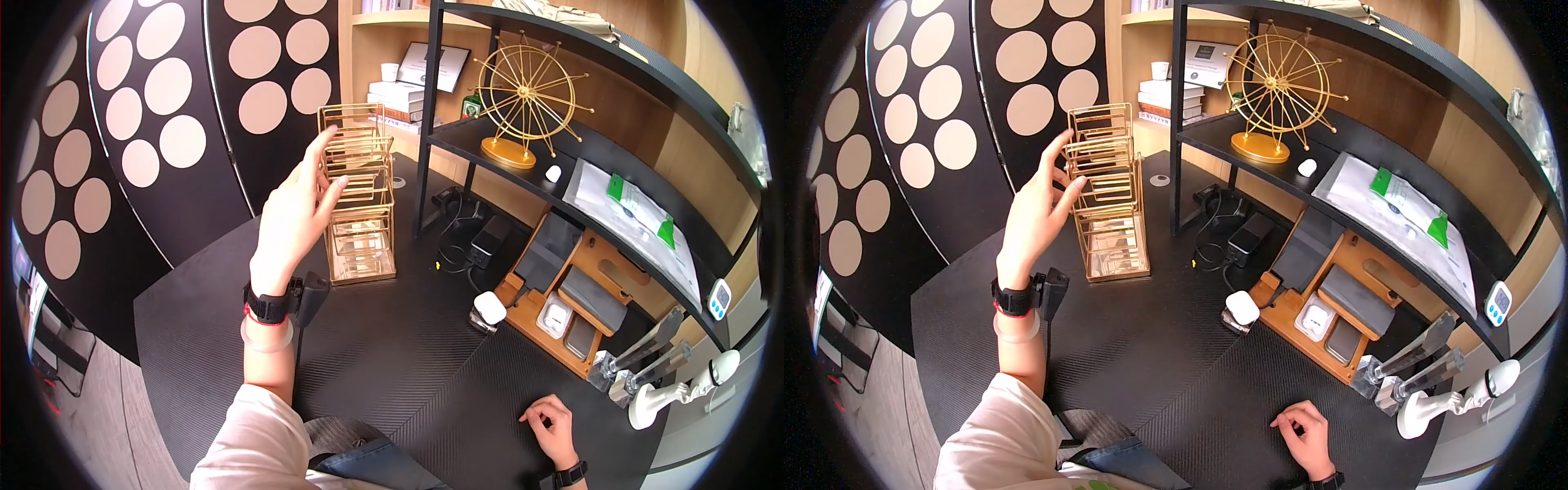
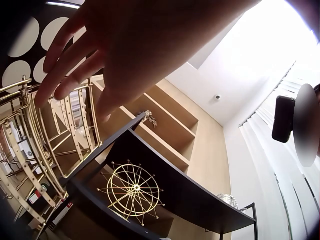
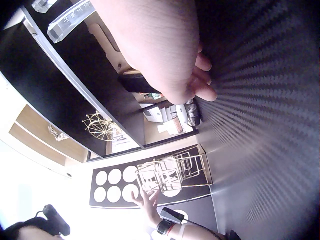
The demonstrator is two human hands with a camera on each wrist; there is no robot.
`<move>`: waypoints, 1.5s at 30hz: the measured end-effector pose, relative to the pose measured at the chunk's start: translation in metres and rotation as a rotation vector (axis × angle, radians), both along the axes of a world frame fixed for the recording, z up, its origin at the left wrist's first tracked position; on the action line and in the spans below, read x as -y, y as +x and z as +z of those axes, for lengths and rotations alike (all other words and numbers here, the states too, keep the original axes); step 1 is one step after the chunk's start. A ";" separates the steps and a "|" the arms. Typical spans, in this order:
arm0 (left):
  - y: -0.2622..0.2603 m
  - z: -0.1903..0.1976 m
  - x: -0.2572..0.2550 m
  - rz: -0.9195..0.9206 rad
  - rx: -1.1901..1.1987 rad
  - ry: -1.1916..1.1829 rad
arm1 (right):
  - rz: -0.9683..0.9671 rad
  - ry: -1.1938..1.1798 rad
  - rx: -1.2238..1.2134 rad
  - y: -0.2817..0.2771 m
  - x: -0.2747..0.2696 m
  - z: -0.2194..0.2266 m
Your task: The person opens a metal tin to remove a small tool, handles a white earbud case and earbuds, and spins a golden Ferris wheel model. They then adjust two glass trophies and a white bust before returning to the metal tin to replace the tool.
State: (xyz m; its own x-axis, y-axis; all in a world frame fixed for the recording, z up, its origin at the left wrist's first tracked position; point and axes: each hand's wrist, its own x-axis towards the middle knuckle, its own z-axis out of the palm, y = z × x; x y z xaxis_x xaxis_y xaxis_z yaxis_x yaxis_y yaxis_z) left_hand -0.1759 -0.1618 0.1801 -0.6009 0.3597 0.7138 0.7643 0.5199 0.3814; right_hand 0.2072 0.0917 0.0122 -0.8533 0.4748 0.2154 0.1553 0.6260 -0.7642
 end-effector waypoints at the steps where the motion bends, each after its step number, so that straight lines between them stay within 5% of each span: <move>1: 0.000 0.000 0.000 -0.001 0.000 0.000 | -0.001 -0.001 -0.001 0.000 0.000 0.000; 7: 0.003 0.000 -0.001 0.164 -0.074 -0.111 | 0.000 -0.008 0.009 0.000 0.001 0.002; 13: -0.012 -0.009 0.003 0.067 -0.367 -0.034 | 0.005 0.000 0.002 0.000 0.000 0.001; 18: -0.006 -0.008 -0.001 0.048 0.013 0.031 | 0.010 0.003 -0.002 -0.001 0.001 0.002; 26: 0.002 0.000 0.001 0.132 0.023 -0.132 | 0.010 0.011 -0.003 0.000 0.000 0.002; 28: -0.005 -0.004 0.004 0.206 -0.342 -0.154 | 0.005 0.003 0.004 0.000 0.001 0.002; 29: -0.007 -0.007 0.003 0.206 -0.342 -0.154 | 0.005 0.003 0.004 0.000 0.001 0.002; 31: -0.009 -0.008 0.002 0.028 -0.315 -0.031 | 0.003 0.002 0.006 -0.001 0.001 0.003; 32: -0.004 -0.007 0.004 -0.006 -0.101 -0.075 | 0.004 0.002 0.007 -0.001 0.001 0.003; 36: 0.010 0.003 0.000 0.052 0.093 -0.054 | -0.002 -0.007 0.011 -0.001 0.001 0.003; 45: 0.004 -0.001 0.000 0.134 0.086 -0.129 | 0.004 0.007 -0.004 -0.001 0.001 0.002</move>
